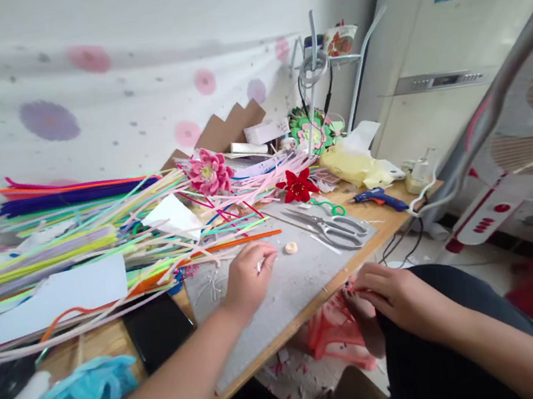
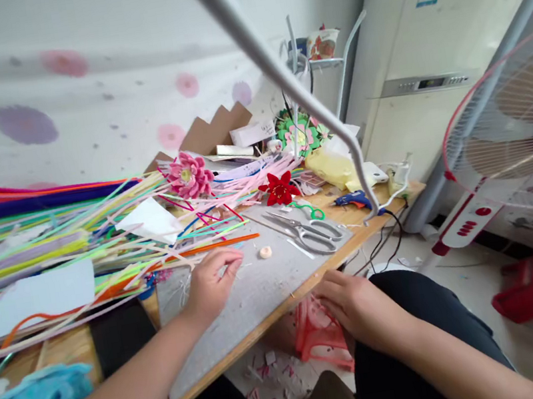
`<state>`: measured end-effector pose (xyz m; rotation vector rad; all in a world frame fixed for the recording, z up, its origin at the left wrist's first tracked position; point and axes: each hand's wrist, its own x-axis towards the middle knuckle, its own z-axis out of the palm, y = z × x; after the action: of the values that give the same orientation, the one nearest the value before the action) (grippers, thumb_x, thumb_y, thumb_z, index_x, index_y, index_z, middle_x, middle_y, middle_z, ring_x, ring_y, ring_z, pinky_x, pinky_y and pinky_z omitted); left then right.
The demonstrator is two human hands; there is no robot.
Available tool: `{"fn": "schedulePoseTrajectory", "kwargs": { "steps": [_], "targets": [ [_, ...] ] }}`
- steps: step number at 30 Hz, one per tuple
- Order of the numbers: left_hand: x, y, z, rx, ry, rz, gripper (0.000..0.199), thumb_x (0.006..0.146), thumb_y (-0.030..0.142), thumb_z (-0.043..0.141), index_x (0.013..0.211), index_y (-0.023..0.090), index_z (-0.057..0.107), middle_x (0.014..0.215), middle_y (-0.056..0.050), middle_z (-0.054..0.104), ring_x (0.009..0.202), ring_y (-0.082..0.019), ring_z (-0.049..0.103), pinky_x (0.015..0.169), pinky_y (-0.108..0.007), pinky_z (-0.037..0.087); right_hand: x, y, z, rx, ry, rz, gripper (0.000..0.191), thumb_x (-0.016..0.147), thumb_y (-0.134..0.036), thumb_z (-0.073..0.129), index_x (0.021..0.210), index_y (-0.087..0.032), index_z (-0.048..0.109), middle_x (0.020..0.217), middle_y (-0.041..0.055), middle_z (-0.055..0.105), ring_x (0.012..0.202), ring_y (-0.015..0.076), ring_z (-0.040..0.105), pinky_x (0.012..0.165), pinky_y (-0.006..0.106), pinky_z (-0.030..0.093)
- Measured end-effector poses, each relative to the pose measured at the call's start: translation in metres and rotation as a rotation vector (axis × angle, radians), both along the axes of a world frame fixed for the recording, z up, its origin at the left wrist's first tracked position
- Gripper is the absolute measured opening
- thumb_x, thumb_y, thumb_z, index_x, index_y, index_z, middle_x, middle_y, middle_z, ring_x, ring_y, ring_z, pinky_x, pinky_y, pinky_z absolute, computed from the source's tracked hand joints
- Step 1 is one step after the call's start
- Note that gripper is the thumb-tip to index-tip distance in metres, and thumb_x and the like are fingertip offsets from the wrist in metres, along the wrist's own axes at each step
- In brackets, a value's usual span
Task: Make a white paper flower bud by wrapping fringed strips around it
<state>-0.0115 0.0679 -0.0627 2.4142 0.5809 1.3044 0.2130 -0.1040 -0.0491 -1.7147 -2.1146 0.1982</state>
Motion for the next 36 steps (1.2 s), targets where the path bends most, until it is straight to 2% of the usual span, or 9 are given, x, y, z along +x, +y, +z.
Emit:
{"fn": "schedulePoseTrajectory", "kwargs": {
  "steps": [2,6,12,18,25,27,29,33,36],
  "targets": [
    [0.0,0.005,-0.003,-0.059,-0.039,0.052,0.012,0.085,0.014,0.055,0.08,0.018,0.065,0.085,-0.006,0.065,0.084,-0.018,0.062,0.078,-0.033,0.049,-0.006,-0.007,0.006,0.005,0.017,-0.001,0.018,0.091,-0.013,0.044,0.088,-0.018,0.06,0.095,0.0085,0.061,0.083,0.0175,0.061,0.074,0.028,0.049],
    [0.0,0.003,-0.007,-0.173,-0.092,0.118,0.011,0.08,0.015,0.059,0.075,0.018,0.067,0.082,-0.004,0.06,0.078,-0.017,0.058,0.072,-0.03,0.047,-0.018,-0.011,0.022,-0.064,-0.038,0.034,0.015,0.088,-0.014,0.048,0.08,-0.018,0.059,0.082,0.0057,0.061,0.075,0.017,0.058,0.067,0.028,0.047],
    [-0.002,0.001,-0.004,-0.345,-0.119,0.16,0.011,0.079,0.02,0.06,0.072,0.019,0.069,0.07,-0.001,0.06,0.068,-0.016,0.056,0.064,-0.028,0.044,-0.017,0.028,0.038,-0.047,0.034,0.168,0.01,0.085,-0.014,0.054,0.079,-0.018,0.061,0.076,0.0032,0.061,0.069,0.014,0.057,0.063,0.025,0.045],
    [0.007,-0.012,-0.002,-0.566,-0.055,0.114,0.009,0.077,0.023,0.063,0.074,0.018,0.07,0.071,-0.003,0.068,0.068,-0.017,0.063,0.063,-0.028,0.048,-0.018,0.08,0.027,0.008,0.386,0.147,0.02,0.085,-0.02,0.057,0.104,-0.017,0.064,0.092,0.007,0.066,0.079,0.0157,0.062,0.069,0.028,0.05],
    [0.011,-0.018,-0.001,-0.74,-0.02,0.153,0.009,0.074,0.024,0.065,0.07,0.017,0.066,0.065,-0.001,0.063,0.061,-0.014,0.057,0.056,-0.025,0.045,-0.029,0.123,0.014,-0.219,0.633,0.226,0.014,0.081,-0.023,0.061,0.093,-0.018,0.066,0.082,0.0044,0.069,0.074,0.0155,0.062,0.064,0.027,0.047],
    [0.01,-0.019,0.001,-0.724,0.008,0.142,0.009,0.074,0.024,0.066,0.067,0.017,0.066,0.064,0.0,0.06,0.06,-0.013,0.055,0.055,-0.024,0.043,-0.032,0.127,0.011,-0.228,0.654,0.232,0.004,0.079,-0.019,0.061,0.08,-0.017,0.064,0.072,0.0016,0.064,0.066,0.0132,0.058,0.059,0.024,0.044],
    [0.01,-0.021,0.003,-0.66,0.068,0.113,0.011,0.074,0.022,0.065,0.064,0.018,0.065,0.064,0.0,0.057,0.059,-0.013,0.054,0.055,-0.024,0.042,-0.034,0.124,0.008,-0.219,0.654,0.241,0.006,0.078,-0.014,0.058,0.072,-0.017,0.06,0.066,-0.001,0.059,0.06,0.0113,0.053,0.056,0.022,0.041],
    [0.007,-0.021,0.005,-0.526,0.19,-0.011,0.014,0.078,0.017,0.059,0.065,0.02,0.063,0.063,0.001,0.057,0.058,-0.012,0.056,0.054,-0.022,0.043,-0.032,0.116,0.008,-0.209,0.612,0.331,0.009,0.078,-0.01,0.056,0.074,-0.017,0.06,0.068,-0.0007,0.059,0.062,0.0107,0.053,0.057,0.021,0.042],
    [0.004,-0.017,0.006,-0.486,0.24,-0.062,0.012,0.08,0.017,0.057,0.071,0.022,0.065,0.066,0.0,0.061,0.061,-0.013,0.059,0.056,-0.022,0.046,-0.012,0.124,0.016,-0.115,0.565,0.396,0.008,0.08,-0.011,0.056,0.082,-0.017,0.061,0.077,0.0026,0.063,0.071,0.0129,0.058,0.065,0.023,0.048]
  ]
}}
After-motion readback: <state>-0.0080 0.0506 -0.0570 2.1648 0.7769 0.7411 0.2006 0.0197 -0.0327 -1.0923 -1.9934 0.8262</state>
